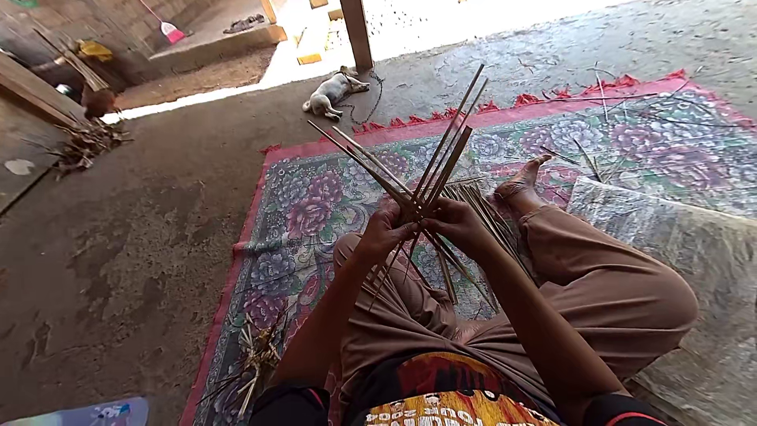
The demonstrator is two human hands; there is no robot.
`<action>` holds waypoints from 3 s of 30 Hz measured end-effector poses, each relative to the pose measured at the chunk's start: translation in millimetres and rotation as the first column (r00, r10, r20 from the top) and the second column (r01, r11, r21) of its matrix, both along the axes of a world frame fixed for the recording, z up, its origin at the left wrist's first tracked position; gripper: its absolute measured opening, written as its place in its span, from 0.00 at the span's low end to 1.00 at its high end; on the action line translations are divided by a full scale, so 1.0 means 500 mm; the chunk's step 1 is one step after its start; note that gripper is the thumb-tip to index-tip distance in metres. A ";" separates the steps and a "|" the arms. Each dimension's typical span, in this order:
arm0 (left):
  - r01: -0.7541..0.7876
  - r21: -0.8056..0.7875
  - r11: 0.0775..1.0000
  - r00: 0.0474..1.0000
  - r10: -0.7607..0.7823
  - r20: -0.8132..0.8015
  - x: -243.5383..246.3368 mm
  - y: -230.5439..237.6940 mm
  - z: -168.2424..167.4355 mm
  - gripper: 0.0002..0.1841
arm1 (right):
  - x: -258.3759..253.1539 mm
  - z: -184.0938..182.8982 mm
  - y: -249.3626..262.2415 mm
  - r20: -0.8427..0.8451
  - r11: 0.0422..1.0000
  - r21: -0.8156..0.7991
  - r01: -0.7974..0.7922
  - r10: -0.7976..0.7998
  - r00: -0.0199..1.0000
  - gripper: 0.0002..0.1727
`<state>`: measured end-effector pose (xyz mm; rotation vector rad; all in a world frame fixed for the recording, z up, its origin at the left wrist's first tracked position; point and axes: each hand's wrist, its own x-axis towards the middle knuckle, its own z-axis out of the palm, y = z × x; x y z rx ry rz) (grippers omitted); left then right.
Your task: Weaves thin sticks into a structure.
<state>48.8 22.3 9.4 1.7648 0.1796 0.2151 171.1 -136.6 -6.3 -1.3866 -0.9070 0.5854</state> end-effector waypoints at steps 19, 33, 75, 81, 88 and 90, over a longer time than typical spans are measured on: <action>-0.090 -0.179 0.980 0.994 0.100 0.048 -0.020 -0.030 0.002 0.11 | -0.011 -0.018 -0.002 0.167 0.999 0.042 -0.023 0.016 0.986 0.07; -0.112 -0.430 0.896 0.990 0.140 0.034 -0.050 -0.058 -0.020 0.11 | -0.053 -0.014 -0.027 -0.176 0.996 0.076 0.050 -0.036 0.984 0.04; -0.373 -0.323 0.870 0.926 0.328 -0.185 -0.094 0.072 0.137 0.09 | -0.050 0.037 -0.068 0.156 0.952 0.127 0.279 -0.297 0.942 0.11; -0.227 -0.526 0.820 0.961 0.102 -0.257 -0.112 0.050 0.068 0.20 | -0.065 -0.004 -0.029 0.283 0.996 -0.073 0.053 -0.031 0.959 0.17; -0.210 -0.584 0.784 0.965 0.071 -0.252 -0.090 0.028 0.024 0.11 | -0.054 -0.001 -0.037 0.312 0.992 -0.084 0.090 -0.060 0.948 0.15; -0.253 -0.592 0.765 0.959 0.119 -0.257 -0.084 0.017 0.018 0.09 | -0.065 0.001 -0.037 0.300 0.991 -0.095 0.096 -0.064 0.952 0.11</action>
